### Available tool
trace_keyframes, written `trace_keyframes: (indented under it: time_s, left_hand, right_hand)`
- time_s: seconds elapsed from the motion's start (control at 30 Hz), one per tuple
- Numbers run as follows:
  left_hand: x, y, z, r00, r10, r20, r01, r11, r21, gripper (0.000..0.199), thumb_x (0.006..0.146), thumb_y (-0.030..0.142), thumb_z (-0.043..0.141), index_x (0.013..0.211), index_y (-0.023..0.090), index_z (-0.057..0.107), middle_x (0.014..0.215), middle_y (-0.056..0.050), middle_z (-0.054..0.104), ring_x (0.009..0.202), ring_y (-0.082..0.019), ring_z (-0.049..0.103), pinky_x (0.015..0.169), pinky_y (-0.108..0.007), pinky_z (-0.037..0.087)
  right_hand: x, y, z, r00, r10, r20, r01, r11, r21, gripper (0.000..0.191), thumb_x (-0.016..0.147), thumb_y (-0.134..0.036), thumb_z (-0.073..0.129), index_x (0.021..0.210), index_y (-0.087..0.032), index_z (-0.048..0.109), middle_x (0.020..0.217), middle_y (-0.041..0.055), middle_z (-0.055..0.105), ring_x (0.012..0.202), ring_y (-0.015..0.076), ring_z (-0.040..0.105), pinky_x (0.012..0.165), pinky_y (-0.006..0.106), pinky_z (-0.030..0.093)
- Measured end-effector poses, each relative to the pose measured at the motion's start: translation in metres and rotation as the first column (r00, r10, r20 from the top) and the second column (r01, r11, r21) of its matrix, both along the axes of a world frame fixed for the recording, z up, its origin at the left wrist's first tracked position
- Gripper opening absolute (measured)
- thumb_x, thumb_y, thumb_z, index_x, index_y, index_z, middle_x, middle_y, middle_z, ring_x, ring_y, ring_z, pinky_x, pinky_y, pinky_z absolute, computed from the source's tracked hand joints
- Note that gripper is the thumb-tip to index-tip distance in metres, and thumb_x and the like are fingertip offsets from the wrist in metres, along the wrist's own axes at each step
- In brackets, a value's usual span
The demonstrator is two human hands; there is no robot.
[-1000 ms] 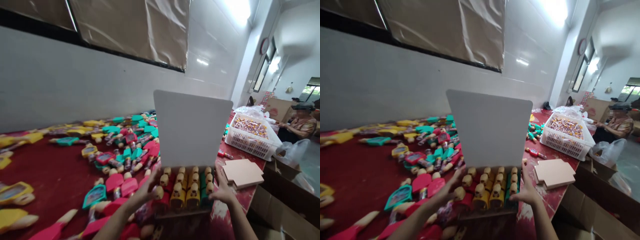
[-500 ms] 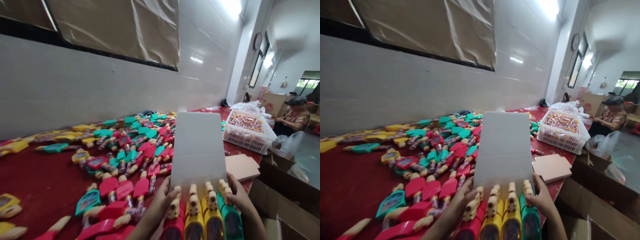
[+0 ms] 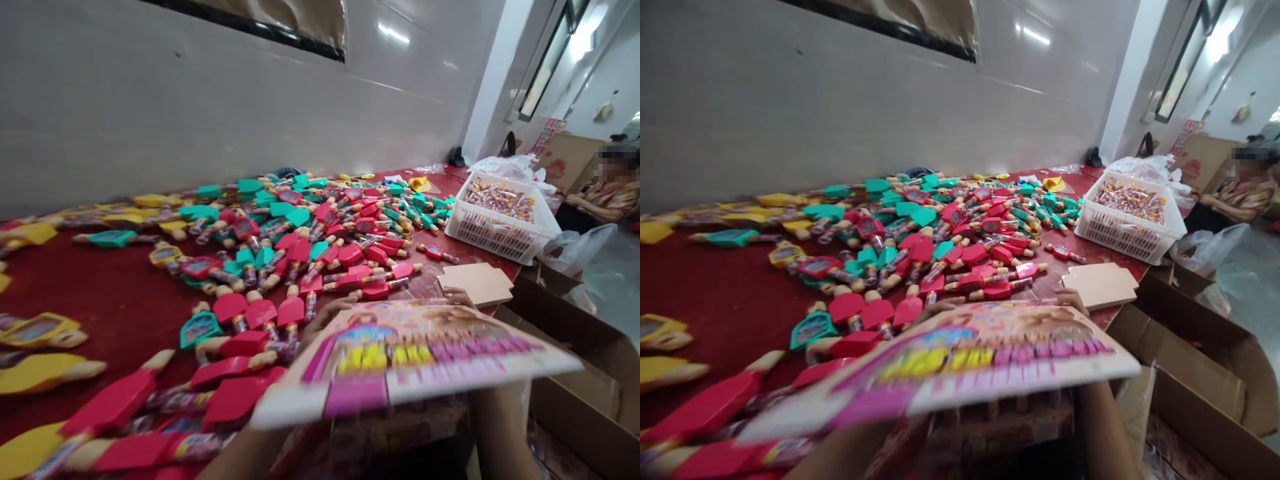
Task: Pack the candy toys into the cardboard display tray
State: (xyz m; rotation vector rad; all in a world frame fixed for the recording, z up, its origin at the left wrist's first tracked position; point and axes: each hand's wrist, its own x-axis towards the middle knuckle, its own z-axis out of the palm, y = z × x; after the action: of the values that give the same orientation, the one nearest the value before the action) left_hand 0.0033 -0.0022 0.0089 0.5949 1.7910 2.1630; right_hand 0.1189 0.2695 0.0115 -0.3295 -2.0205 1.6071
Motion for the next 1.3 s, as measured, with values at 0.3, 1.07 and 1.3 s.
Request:
trace_keyframes:
  time_s: [0.3,1.07,1.3]
  left_hand:
    - [0.009,0.015,-0.011,0.850,-0.442,-0.286,0.118,0.689,-0.715,0.059,0.088,0.044,0.046,0.139,0.015,0.036,0.148,-0.017,0.031,0.139,-0.028,0.026,0.114,-0.052,0.024]
    - [0.030,-0.042,-0.004,0.963,-0.245,0.114,0.251,0.652,-0.715,0.071,0.079,0.055,0.051,0.139,0.018,0.039,0.141,-0.010,0.046,0.126,-0.028,0.047,0.108,-0.046,0.037]
    - [0.028,-0.027,-0.009,0.996,-0.086,-0.015,0.045,0.655,-0.755,0.054,0.079,0.044,0.052,0.128,0.020,0.051,0.129,-0.010,0.057,0.117,-0.028,0.054,0.102,-0.048,0.042]
  right_hand:
    - [0.013,0.010,-0.035,0.998,-0.023,0.063,0.033,0.987,-0.160,0.069,0.064,-0.079,0.057,0.102,-0.022,0.065,0.106,0.0106,0.068,0.104,0.0282,0.060,0.090,0.046,0.047]
    - [0.090,-0.050,0.005,0.739,0.065,0.671,-0.403,0.840,0.362,0.113,0.067,-0.055,0.073,0.150,-0.027,0.001,0.157,0.0117,-0.002,0.144,0.0349,-0.001,0.114,0.059,0.014]
    - [0.097,-0.047,-0.012,0.725,0.316,0.611,-0.133,0.936,-0.327,0.128,0.067,-0.050,0.076,0.145,-0.025,-0.023,0.150,0.0193,0.029,0.130,0.0322,0.043,0.104,0.055,0.040]
